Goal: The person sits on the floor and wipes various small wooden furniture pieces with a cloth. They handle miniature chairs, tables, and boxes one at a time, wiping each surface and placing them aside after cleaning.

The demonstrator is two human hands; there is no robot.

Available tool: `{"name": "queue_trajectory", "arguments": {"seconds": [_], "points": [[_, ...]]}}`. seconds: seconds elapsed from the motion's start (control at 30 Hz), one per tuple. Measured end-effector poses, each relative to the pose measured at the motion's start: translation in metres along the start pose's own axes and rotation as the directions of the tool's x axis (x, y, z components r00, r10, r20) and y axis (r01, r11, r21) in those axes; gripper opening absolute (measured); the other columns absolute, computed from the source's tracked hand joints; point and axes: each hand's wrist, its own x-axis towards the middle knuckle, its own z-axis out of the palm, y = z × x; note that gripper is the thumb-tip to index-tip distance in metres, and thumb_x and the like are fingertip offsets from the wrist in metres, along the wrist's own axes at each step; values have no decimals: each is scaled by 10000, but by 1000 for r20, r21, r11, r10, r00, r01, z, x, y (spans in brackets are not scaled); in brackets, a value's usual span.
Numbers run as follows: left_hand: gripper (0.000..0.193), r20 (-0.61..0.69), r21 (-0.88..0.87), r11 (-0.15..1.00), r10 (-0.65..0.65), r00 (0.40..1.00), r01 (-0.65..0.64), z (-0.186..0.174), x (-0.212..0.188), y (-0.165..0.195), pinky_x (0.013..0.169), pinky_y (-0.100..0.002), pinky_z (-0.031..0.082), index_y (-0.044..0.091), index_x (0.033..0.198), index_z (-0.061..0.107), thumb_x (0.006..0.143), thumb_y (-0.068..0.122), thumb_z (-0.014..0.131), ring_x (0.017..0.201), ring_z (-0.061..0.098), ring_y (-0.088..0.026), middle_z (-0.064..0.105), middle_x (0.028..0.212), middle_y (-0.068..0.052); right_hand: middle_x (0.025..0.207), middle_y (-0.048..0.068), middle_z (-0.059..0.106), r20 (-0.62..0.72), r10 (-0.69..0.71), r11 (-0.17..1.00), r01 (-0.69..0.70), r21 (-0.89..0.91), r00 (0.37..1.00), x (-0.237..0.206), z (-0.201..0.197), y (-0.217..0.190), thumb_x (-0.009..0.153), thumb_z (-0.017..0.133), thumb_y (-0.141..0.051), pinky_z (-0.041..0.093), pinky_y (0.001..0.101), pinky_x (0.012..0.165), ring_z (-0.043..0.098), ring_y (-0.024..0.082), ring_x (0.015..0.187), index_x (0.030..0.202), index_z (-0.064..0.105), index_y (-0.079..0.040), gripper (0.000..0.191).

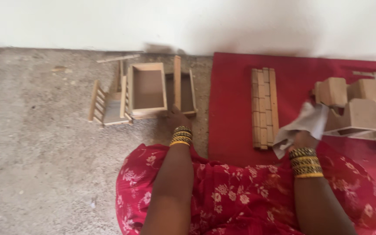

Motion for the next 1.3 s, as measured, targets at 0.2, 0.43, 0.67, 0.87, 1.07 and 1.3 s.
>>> {"name": "queue_trajectory", "arguments": {"seconds": [0.2,0.43,0.67,0.87,1.07,1.3], "points": [[647,-123,-23,998,55,991,-58,4,-7,-1,1123,-468,419,116,1456,447,860,157,697,1344,470,-386,493,1460,-177,1216,138,668,356,-40,208,356,-911,934,-16,34,5,907,712,-101,570,406,935,670,288,1088,1276,638,-81,377],[476,-196,-123,944,279,940,-306,33,-25,12,1101,-485,449,94,1375,573,921,212,658,1297,557,-315,580,1378,-143,1228,209,642,432,174,-177,459,-870,885,-77,70,46,877,711,-37,588,428,935,658,342,1129,1283,607,-26,419],[434,59,-260,926,299,952,-275,42,-60,24,1077,-468,441,139,1311,613,898,256,679,1285,535,-340,571,1360,-167,1247,225,688,436,104,84,429,-899,894,-82,64,47,905,693,-59,577,418,983,693,346,1139,1304,624,-44,404],[367,90,-266,920,320,943,-287,41,-62,21,1097,-463,424,146,1249,669,904,271,676,1278,540,-342,596,1324,-174,1260,224,608,260,195,72,251,-965,946,-85,69,43,920,696,-101,636,430,885,717,359,1064,1405,531,-97,513],[339,52,-293,904,340,939,-312,42,-64,20,1067,-461,455,134,1203,705,895,273,687,1226,594,-353,649,1273,-182,1116,205,732,328,95,252,296,-921,940,-91,67,46,1045,573,-207,627,426,785,744,315,942,1342,595,-61,332],[605,566,-721,672,427,705,172,41,-80,35,944,-467,611,89,1394,531,938,478,609,1088,715,-322,678,1224,-191,1174,146,708,653,101,755,370,-542,751,-127,81,46,1032,457,-209,663,418,809,741,269,1010,1332,574,-126,332]]}}
